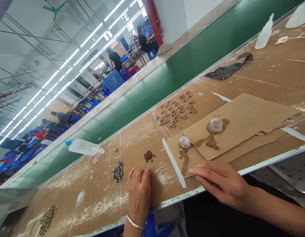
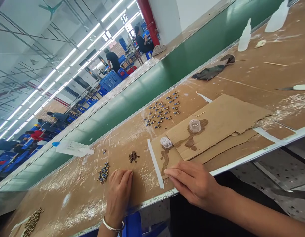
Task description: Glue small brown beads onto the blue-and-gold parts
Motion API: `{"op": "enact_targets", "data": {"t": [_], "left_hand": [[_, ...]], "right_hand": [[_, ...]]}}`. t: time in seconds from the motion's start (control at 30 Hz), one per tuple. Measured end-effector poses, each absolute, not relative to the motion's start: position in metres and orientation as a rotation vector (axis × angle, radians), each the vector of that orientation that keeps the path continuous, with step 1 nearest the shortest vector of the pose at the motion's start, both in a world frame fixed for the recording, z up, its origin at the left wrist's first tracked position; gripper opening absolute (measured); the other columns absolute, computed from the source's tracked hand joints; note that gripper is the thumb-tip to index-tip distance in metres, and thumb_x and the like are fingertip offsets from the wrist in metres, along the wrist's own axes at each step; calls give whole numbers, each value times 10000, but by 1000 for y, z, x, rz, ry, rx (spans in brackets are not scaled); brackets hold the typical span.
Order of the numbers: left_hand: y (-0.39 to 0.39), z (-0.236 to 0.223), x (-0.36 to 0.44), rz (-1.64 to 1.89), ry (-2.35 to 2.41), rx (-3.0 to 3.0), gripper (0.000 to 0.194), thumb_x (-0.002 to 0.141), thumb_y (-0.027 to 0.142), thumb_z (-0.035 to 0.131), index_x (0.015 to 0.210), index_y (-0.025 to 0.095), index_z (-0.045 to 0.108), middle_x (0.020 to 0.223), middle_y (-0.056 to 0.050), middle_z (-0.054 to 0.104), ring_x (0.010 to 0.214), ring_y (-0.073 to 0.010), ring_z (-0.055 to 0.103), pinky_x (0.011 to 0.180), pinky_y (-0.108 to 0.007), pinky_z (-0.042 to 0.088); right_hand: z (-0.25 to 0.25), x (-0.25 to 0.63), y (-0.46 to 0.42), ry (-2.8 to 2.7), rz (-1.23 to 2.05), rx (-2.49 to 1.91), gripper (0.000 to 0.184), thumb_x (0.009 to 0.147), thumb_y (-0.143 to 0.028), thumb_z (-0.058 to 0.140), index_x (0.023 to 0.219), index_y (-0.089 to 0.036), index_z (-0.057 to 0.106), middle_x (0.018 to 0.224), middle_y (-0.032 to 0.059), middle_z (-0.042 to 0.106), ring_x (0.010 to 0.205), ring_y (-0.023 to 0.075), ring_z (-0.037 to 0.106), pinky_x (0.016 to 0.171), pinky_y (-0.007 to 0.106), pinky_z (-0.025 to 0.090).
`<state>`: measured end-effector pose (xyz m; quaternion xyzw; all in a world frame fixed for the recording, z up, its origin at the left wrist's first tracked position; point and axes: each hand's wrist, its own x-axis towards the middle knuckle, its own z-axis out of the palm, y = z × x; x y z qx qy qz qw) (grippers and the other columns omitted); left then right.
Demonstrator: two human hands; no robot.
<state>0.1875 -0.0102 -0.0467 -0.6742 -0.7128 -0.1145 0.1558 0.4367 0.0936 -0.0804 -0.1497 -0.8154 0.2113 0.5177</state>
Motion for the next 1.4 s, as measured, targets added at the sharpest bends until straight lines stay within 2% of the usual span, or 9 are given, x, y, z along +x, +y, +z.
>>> {"op": "enact_targets", "data": {"t": [0.1,0.2,0.3,0.4,0.6,0.93,1.2,1.4], "left_hand": [[-7,-49,190,-203,-1943,-1905,232,900,172,405,877,173,637,812,-60,630,783,-198,571,863,-423,438],[-4,-50,193,-222,-1958,-1875,253,906,200,393,855,158,637,782,-71,632,762,-217,586,822,-437,451],[-2,-45,201,-303,-2033,-1893,259,912,255,412,819,173,639,757,-49,646,708,-182,609,715,-340,490],[1,-36,214,-477,-2316,-2036,270,900,323,450,754,206,643,726,-14,653,671,-141,621,618,-249,483],[9,-25,225,-582,-2651,-2046,305,854,390,465,694,214,657,719,-26,667,674,-168,621,645,-284,478],[8,-30,219,-652,-2544,-2002,273,844,364,488,719,227,689,744,-26,690,708,-176,640,666,-300,499],[-11,-41,216,-794,-2533,-1980,209,848,329,533,805,241,718,815,-20,692,776,-159,643,709,-276,507],[-12,-39,219,-826,-2481,-2018,203,846,285,538,842,224,732,801,-24,696,757,-143,653,672,-245,519]], "right_hand": [[-80,437,94,-1957,521,-358,229,877,-75,479,1080,-144,558,828,47,641,742,106,599,673,214,488],[-79,438,95,-1964,525,-360,229,875,-69,478,1079,-134,559,819,43,635,740,100,590,669,205,480],[-79,437,96,-1967,513,-368,226,873,-63,485,1077,-128,557,820,47,633,744,105,585,666,211,474],[-81,437,97,-1955,513,-354,233,864,-57,500,1081,-121,553,833,55,637,747,111,583,665,219,474],[-86,438,96,-1963,521,-365,249,862,-69,496,1099,-124,549,825,47,629,729,103,581,648,213,471],[-83,439,97,-1969,528,-367,262,850,-49,519,1101,-118,549,846,60,638,759,114,580,668,225,475],[-81,440,95,-1994,533,-376,239,857,-51,521,1084,-116,559,850,54,641,762,107,587,674,219,481],[-81,438,94,-2011,463,-409,240,863,-57,514,1084,-137,563,837,44,650,763,104,602,672,212,484]]}}
